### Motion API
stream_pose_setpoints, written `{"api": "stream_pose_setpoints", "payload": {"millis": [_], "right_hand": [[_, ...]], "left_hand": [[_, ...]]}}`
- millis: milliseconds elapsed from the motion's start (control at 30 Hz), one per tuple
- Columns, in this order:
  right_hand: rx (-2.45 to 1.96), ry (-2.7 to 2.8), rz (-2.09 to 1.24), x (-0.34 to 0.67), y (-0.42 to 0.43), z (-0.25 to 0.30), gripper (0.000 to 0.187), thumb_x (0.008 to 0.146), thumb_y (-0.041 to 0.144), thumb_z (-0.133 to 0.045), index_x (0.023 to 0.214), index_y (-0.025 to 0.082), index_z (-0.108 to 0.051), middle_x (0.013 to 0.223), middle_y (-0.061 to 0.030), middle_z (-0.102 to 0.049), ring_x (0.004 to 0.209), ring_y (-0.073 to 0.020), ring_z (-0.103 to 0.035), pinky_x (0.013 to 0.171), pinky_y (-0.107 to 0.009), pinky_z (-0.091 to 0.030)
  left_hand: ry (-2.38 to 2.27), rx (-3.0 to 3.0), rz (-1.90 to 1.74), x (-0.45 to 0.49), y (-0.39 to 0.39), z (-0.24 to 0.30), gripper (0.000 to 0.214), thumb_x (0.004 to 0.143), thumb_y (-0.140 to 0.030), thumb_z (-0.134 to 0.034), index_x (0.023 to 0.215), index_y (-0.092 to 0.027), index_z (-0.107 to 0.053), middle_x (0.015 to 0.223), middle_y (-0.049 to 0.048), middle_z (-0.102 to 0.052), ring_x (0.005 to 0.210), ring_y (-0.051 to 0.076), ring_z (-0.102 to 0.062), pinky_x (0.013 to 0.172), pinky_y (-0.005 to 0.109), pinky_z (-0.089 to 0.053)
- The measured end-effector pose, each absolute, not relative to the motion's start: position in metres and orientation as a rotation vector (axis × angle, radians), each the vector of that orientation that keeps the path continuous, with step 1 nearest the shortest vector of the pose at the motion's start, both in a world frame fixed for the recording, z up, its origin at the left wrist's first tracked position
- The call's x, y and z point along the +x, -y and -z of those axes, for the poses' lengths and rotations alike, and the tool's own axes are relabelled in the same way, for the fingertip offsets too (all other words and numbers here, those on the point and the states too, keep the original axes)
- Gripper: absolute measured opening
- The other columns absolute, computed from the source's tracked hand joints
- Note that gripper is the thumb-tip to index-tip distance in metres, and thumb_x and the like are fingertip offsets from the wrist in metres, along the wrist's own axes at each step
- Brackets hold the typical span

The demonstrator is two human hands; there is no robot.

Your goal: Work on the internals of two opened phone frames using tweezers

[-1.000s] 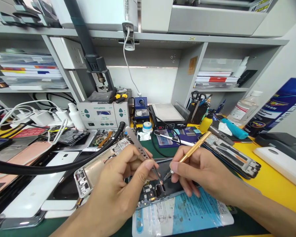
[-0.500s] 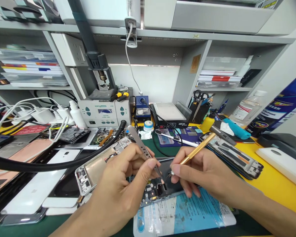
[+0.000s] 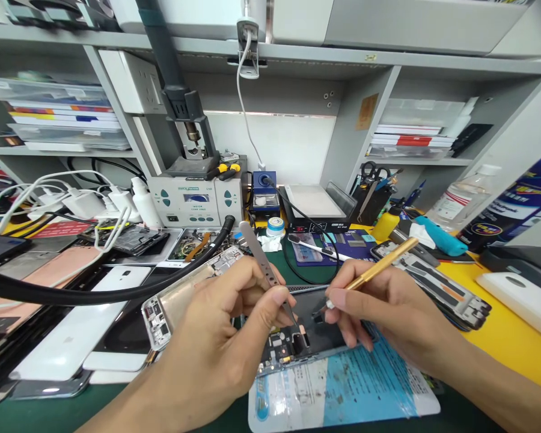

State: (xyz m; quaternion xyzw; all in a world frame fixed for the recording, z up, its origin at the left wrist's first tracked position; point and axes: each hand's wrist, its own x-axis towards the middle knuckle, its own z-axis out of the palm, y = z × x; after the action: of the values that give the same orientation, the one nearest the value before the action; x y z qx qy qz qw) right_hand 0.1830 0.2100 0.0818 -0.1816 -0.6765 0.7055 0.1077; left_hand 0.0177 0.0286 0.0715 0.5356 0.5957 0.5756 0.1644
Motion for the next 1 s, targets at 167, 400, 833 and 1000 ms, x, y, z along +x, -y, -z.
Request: {"api": "stream_pose_setpoints", "payload": {"millis": [167,400,833,1000], "right_hand": [[-0.584,2.085,-2.128,0.184,-0.206,-0.085,0.026,0.086,0.03,-0.091,0.085,0.019,-0.068,0.078,-0.0008,-0.08,0.052,-0.0099,-0.065,0.044,-0.016,-0.041],[-0.587,2.406,-1.933,0.191,-0.191,-0.083,0.025,0.092,0.039,-0.082,0.085,0.022,-0.065,0.062,0.0083,-0.047,0.056,-0.0109,-0.038,0.051,-0.025,-0.028],[-0.573,2.504,-1.865,0.189,-0.191,-0.086,0.024,0.097,0.04,-0.071,0.083,0.025,-0.058,0.061,0.0092,-0.038,0.056,-0.0122,-0.031,0.052,-0.027,-0.022],[-0.577,2.463,-1.901,0.188,-0.191,-0.084,0.025,0.095,0.039,-0.074,0.082,0.026,-0.058,0.06,0.009,-0.038,0.055,-0.0122,-0.031,0.052,-0.027,-0.021]], "left_hand": [[-1.724,1.584,-1.536,0.012,-0.024,-0.075,0.01,0.112,-0.027,-0.057,0.106,-0.028,-0.065,0.085,-0.0095,-0.076,0.075,0.005,-0.076,0.068,0.012,-0.06],[-1.876,1.676,-1.342,0.016,-0.018,-0.068,0.012,0.112,-0.033,-0.056,0.11,-0.028,-0.067,0.085,-0.0046,-0.074,0.073,0.01,-0.07,0.061,0.02,-0.052],[-1.927,1.679,-1.139,0.019,-0.016,-0.071,0.015,0.11,-0.036,-0.054,0.099,-0.026,-0.06,0.083,-0.0015,-0.072,0.077,0.014,-0.07,0.062,0.022,-0.052],[-1.891,1.667,-1.183,0.019,-0.017,-0.071,0.015,0.108,-0.035,-0.056,0.097,-0.026,-0.061,0.083,0.0002,-0.072,0.077,0.017,-0.07,0.061,0.023,-0.054]]}}
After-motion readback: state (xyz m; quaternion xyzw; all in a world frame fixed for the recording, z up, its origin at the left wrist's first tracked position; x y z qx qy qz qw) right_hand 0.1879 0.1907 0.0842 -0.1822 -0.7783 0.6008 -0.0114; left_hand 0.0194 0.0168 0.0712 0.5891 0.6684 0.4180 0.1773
